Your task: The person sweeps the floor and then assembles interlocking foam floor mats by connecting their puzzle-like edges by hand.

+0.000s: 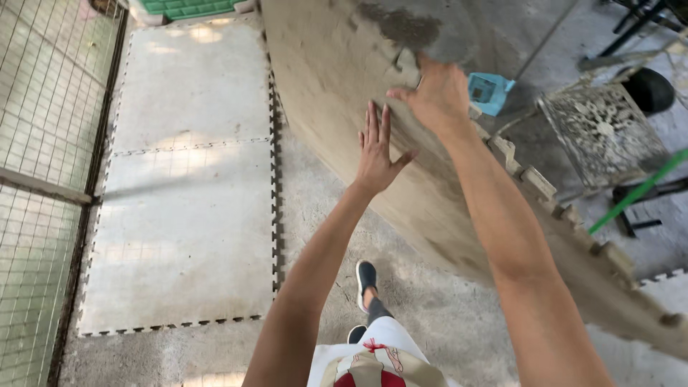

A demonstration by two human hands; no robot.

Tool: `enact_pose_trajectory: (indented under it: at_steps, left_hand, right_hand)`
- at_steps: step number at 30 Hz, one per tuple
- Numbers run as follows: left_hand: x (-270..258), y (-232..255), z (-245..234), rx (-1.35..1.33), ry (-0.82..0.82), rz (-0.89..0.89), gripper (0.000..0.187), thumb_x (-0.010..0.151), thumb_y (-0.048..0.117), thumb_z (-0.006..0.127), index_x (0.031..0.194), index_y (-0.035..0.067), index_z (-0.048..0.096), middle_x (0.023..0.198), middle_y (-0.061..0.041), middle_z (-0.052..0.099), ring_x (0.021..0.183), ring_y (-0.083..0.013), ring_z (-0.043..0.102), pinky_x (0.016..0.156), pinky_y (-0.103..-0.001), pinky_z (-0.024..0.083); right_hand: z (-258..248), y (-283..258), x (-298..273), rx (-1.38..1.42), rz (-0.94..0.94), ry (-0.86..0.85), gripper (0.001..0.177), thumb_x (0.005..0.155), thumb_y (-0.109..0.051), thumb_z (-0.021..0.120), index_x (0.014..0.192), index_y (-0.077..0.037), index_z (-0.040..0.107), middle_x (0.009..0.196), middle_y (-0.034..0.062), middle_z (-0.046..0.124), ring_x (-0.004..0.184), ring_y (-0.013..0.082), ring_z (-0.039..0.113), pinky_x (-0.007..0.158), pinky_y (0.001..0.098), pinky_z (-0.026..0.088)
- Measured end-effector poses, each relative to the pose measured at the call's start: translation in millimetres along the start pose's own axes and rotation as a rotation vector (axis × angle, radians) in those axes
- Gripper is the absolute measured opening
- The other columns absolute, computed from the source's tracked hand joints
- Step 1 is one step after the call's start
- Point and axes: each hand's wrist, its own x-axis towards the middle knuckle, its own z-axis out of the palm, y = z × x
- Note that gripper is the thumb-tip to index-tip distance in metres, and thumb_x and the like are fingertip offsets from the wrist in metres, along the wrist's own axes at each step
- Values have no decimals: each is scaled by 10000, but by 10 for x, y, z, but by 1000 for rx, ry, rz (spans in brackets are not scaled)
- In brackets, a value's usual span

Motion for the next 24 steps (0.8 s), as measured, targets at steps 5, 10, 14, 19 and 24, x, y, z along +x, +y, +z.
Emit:
enact_pose_trajectory:
  at_steps: [5, 10, 14, 19, 24]
  left_hand:
    - [802, -374, -243, -82, 147, -23, 1250, 839, 527, 828, 1641, 73, -17, 1718, -228, -66, 1596, -428, 12, 1210, -703, 95]
    - [1705, -811, -868, 298, 267, 113, 1306, 717, 482, 925, 1655, 190, 64, 1727, -113, 0, 1606, -393, 32, 1270, -680, 57]
    - [2142, -1331, -987, 458, -195, -54, 1228, 691, 445, 947, 1619, 333, 151, 1713, -39, 7, 1589, -407, -17, 1258, -663, 46]
    - [2541, -2145, -555, 537, -371, -79, 1275, 714, 355, 927, 1664, 258, 82, 1742, -14, -14, 1570, -428, 71, 1223, -672, 174]
    - [2907, -2540, -89, 112, -208, -184, 1324, 704, 503, 883, 1630, 152, 5, 1708, -177, -90, 1555, -424, 102, 1168, -690, 209]
  right_hand:
    - [648, -41, 880, 106, -214, 161, 689, 808, -311, 909, 1262, 79, 569, 1006, 289, 716, 946, 468, 672, 827, 521, 529]
    - [1443, 147, 1754, -49, -343, -207, 777, 715, -238, 886, 1350, -47, 481, 1171, 235, 718, 1099, 480, 638, 926, 541, 500]
    - [2031, 340, 1851, 130, -232, -42, 1192, 568, -184, 931, 1567, 27, 318, 1356, 372, 551, 1158, 515, 591, 928, 509, 533]
    - [2213, 695, 2107, -131, 251, -330, 529, 805, -379, 857, 1239, -108, 720, 1163, 182, 729, 1125, 382, 675, 945, 504, 536]
    - [2354, 987, 2711, -41, 319, -202, 577, 720, -448, 917, 1144, -89, 761, 1110, 202, 723, 1035, 387, 679, 859, 501, 544]
